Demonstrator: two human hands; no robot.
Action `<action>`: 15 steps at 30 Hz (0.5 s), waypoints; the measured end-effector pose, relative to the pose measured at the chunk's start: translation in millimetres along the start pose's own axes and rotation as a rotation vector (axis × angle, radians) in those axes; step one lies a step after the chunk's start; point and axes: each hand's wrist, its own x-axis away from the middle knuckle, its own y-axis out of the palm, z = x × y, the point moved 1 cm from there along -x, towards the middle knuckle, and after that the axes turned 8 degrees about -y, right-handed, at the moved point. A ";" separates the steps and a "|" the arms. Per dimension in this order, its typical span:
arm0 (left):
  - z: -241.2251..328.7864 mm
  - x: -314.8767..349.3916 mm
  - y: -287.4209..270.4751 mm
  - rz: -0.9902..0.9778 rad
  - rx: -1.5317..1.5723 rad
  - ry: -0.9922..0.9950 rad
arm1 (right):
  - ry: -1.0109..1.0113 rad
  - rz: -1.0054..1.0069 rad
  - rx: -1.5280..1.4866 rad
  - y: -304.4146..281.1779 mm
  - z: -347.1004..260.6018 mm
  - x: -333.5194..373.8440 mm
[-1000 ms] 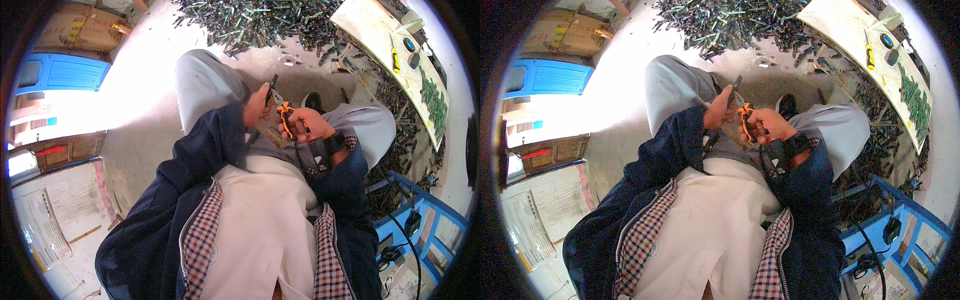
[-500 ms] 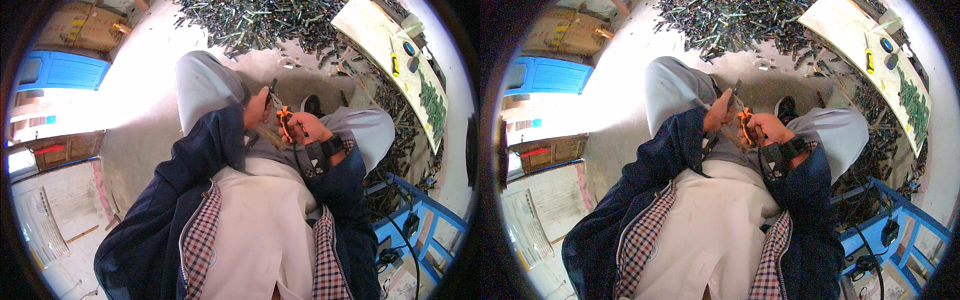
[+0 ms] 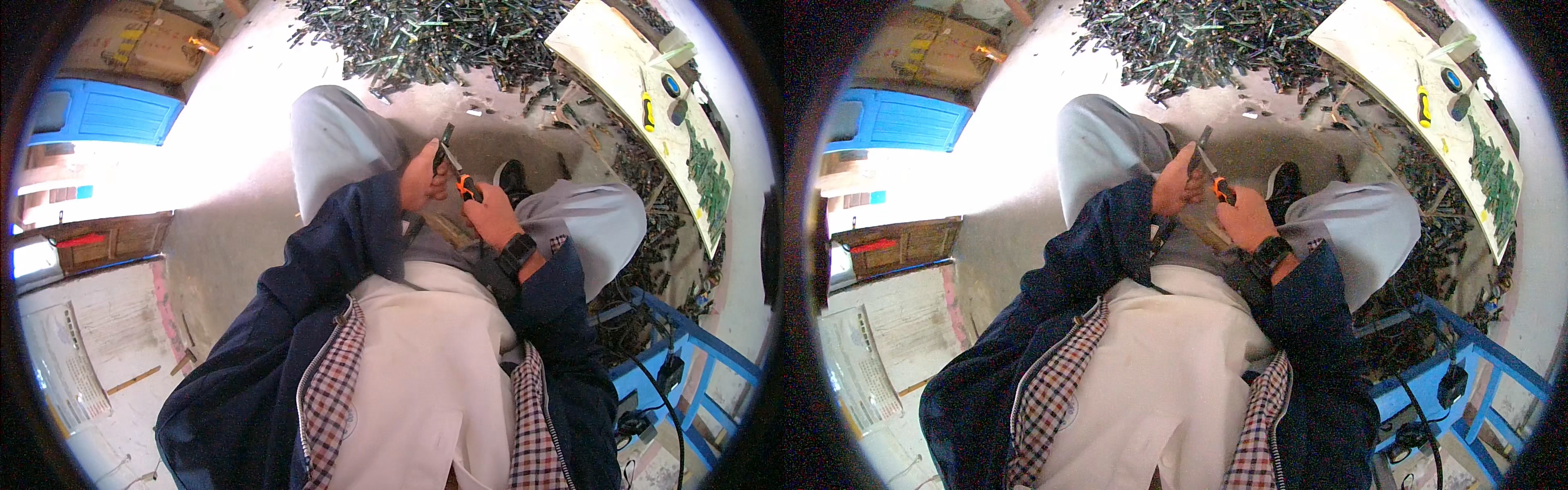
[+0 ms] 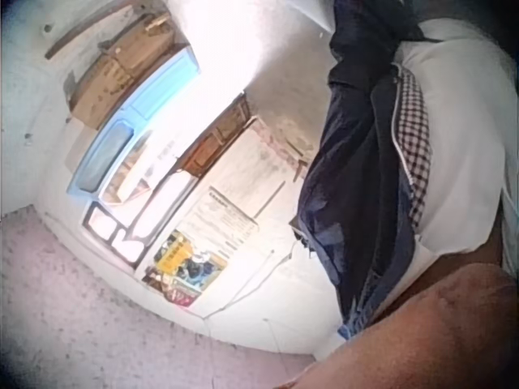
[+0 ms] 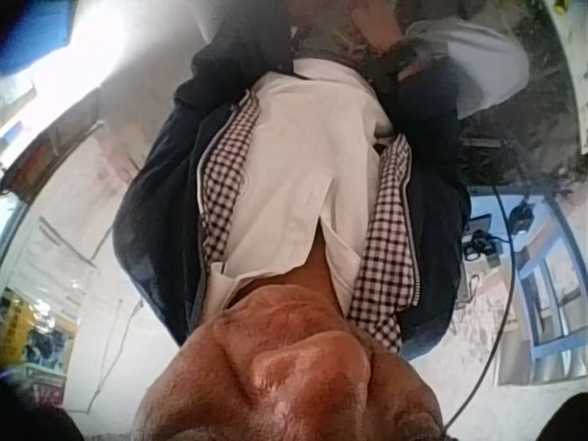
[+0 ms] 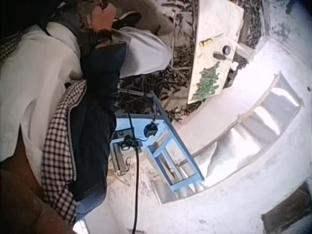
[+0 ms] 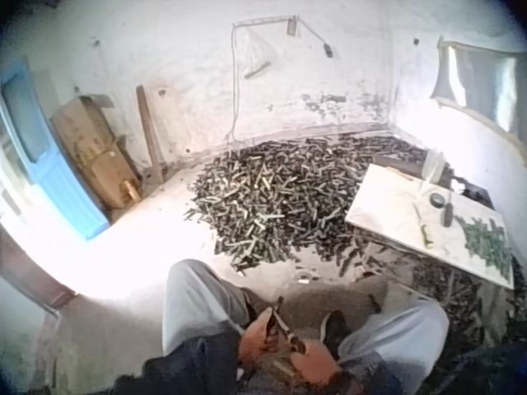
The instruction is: The person sits on the floor and uses pliers and a screwdriver to disassemble small green electronic components. They repeatedly strip the casing and remove internal parts, dropping the debris onto a large pile on the floor.
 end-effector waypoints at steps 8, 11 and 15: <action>6.8 3.7 0.9 -0.239 0.094 -0.075 | 0.174 -0.133 -0.695 -17.6 -13.1 0.9; 6.8 1.6 -4.2 -0.327 0.137 -0.102 | 0.198 -0.101 -0.737 -22.7 -15.4 0.9; 9.3 2.1 -1.2 -0.285 0.150 -0.105 | 0.214 -0.210 -0.659 -21.7 -13.9 0.4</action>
